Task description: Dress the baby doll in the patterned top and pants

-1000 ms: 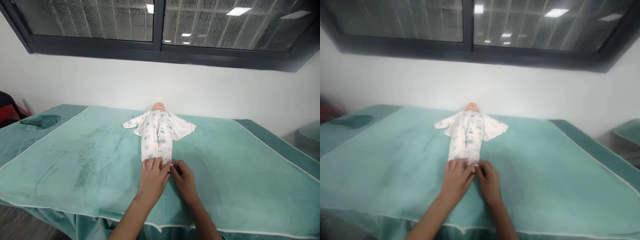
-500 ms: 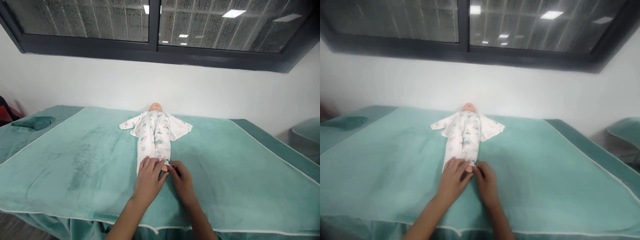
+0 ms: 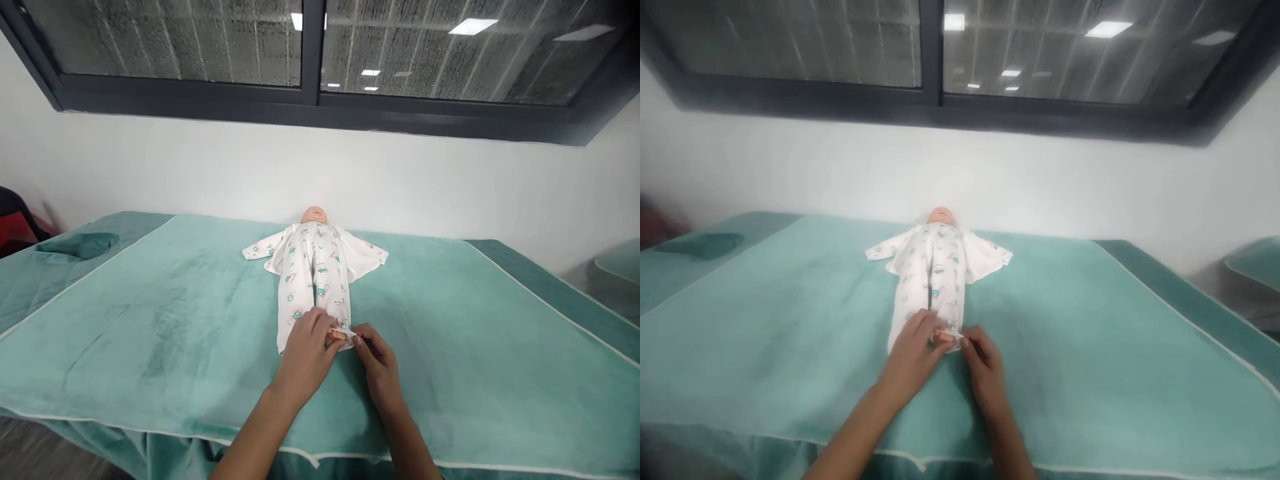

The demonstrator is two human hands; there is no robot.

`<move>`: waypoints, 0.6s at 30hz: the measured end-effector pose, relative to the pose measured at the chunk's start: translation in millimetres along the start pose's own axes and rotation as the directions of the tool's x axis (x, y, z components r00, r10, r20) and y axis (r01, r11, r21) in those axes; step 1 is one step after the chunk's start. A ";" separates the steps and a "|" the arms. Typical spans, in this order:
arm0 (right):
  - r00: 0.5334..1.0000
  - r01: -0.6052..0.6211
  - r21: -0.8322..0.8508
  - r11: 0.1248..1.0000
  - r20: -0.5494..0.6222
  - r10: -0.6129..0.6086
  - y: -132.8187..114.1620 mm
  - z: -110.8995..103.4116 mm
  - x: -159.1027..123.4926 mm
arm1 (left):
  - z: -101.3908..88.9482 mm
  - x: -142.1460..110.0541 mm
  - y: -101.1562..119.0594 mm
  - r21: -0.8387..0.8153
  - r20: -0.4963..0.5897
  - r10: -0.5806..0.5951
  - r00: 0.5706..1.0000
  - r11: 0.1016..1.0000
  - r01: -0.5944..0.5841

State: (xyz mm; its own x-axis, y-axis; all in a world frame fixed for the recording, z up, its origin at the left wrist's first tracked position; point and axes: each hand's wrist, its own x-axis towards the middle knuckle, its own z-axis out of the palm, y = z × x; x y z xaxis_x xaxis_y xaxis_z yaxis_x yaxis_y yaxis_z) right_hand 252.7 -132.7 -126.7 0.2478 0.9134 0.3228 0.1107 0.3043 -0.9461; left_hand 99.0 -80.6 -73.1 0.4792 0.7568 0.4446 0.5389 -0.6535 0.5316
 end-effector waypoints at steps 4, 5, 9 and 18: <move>0.998 0.069 0.040 0.997 -0.003 -0.069 1.7 -2.2 0.2 | -2.1 -5.5 -3.3 -0.177 0.010 0.003 1.000 0.984 -0.001; 0.997 0.081 0.046 0.996 0.011 -0.081 2.0 -2.2 0.3 | -3.5 -6.8 -5.6 -0.218 0.007 0.007 1.000 0.976 -0.005; 0.994 0.078 0.054 0.995 0.068 -0.082 1.5 -2.1 -0.2 | -9.9 -11.9 -11.6 -0.303 -0.047 0.050 0.998 0.951 -0.062; 0.990 0.057 -0.014 0.998 0.127 -0.055 -2.4 1.4 -7.6 | -22.3 -30.2 -10.1 -0.305 -0.067 0.111 0.992 0.944 -0.126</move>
State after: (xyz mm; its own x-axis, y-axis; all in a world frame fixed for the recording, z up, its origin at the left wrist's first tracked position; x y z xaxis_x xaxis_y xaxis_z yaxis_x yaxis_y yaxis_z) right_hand 249.1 -140.0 -126.9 0.1171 0.9224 0.3680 0.1385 0.3518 -0.9258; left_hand 63.6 -96.4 -75.8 0.4885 0.6792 0.5478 0.2370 -0.7075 0.6658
